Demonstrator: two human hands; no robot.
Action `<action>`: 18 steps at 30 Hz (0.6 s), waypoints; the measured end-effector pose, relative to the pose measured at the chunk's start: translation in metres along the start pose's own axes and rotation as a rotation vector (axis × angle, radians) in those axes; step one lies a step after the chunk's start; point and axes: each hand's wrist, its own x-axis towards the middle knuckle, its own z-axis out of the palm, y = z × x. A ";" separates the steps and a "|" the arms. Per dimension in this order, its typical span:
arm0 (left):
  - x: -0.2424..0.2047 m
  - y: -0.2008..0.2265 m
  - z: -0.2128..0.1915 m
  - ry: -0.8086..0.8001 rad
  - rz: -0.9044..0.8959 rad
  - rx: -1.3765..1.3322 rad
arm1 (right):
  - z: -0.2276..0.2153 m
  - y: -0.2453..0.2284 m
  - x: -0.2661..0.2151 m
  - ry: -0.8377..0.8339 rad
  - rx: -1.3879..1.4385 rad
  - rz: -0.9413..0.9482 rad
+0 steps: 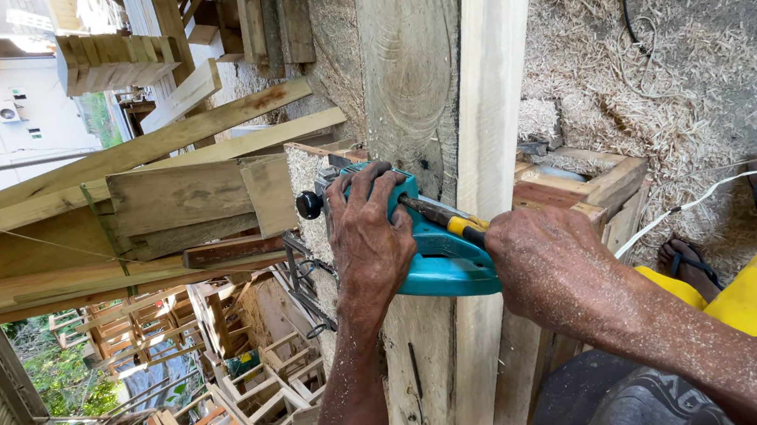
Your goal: The person repairs a teal electric hand plane by removing a small black component, cleaning it with pliers and sandpaper, and reinserting it into the tool. The person then uses pliers to adjust the plane's blade mechanism.
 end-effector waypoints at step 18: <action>0.000 0.001 0.000 -0.019 -0.040 -0.010 | -0.004 0.005 -0.003 -0.029 -0.003 0.003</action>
